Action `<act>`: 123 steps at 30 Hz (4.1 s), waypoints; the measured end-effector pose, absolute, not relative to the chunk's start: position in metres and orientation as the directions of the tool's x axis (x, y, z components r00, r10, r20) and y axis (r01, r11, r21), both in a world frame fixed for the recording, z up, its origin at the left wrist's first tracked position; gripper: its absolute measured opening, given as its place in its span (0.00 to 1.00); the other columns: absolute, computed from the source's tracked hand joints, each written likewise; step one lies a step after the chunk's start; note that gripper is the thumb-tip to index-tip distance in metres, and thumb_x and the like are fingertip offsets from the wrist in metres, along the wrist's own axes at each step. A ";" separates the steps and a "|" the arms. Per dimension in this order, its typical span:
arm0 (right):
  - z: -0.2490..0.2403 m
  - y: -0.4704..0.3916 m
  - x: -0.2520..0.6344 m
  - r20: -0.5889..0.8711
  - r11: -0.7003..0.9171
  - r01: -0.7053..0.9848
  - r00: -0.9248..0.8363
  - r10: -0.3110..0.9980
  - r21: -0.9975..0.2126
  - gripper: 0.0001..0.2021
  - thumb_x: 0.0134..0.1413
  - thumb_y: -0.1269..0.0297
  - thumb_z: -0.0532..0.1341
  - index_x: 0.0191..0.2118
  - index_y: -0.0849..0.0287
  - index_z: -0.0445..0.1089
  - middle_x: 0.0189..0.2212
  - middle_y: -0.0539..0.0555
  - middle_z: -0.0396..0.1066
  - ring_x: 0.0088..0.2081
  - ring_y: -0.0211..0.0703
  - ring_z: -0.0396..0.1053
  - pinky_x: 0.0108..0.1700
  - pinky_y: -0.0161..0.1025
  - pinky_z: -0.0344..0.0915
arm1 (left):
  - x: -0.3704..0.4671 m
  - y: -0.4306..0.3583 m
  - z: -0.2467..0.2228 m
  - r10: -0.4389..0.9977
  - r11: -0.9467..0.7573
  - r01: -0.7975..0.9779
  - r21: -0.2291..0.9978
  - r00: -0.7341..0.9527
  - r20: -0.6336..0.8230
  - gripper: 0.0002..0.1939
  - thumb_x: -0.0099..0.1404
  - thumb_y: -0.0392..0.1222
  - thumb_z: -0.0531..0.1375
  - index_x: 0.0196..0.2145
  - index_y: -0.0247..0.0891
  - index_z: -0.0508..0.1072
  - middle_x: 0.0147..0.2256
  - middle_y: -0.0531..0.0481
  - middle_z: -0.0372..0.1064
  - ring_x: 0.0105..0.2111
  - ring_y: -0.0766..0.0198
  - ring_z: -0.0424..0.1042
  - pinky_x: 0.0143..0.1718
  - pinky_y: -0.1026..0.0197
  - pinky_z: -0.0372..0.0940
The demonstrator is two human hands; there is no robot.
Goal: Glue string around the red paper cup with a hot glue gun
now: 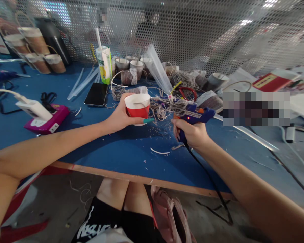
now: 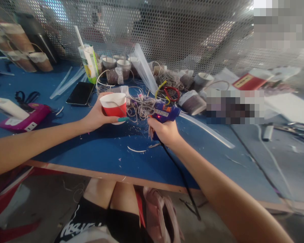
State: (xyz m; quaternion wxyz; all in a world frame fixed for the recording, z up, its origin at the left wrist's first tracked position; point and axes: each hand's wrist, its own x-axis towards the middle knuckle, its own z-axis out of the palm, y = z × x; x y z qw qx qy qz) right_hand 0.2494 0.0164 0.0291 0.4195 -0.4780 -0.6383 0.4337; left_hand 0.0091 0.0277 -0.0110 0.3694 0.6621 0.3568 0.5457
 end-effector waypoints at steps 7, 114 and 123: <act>0.028 0.018 0.251 0.133 0.179 0.260 -0.184 0.974 -0.949 0.18 0.44 0.63 0.62 0.10 0.55 0.57 0.09 0.49 0.57 0.14 0.38 0.59 0.19 0.38 0.60 | 0.010 0.026 -0.010 0.892 -0.441 0.062 0.895 0.134 0.431 0.43 0.43 0.50 0.74 0.50 0.42 0.56 0.49 0.44 0.67 0.53 0.50 0.69 0.56 0.42 0.65; 0.039 0.029 0.230 0.755 0.837 0.278 -0.364 0.546 -0.471 0.21 0.66 0.52 0.57 0.23 0.56 0.67 0.20 0.48 0.69 0.30 0.39 0.63 0.38 0.41 0.60 | 0.007 0.027 -0.013 0.835 -0.419 -0.068 0.905 0.363 0.414 0.41 0.48 0.50 0.74 0.55 0.46 0.61 0.54 0.45 0.66 0.53 0.54 0.67 0.55 0.50 0.66; 0.039 0.031 0.228 0.727 0.810 0.310 -0.360 0.585 -0.498 0.24 0.64 0.44 0.56 0.22 0.56 0.65 0.19 0.49 0.66 0.29 0.40 0.61 0.37 0.41 0.60 | 0.008 0.025 -0.010 0.844 -0.391 -0.066 0.918 0.373 0.386 0.41 0.47 0.47 0.74 0.55 0.45 0.60 0.54 0.46 0.67 0.55 0.52 0.67 0.57 0.48 0.66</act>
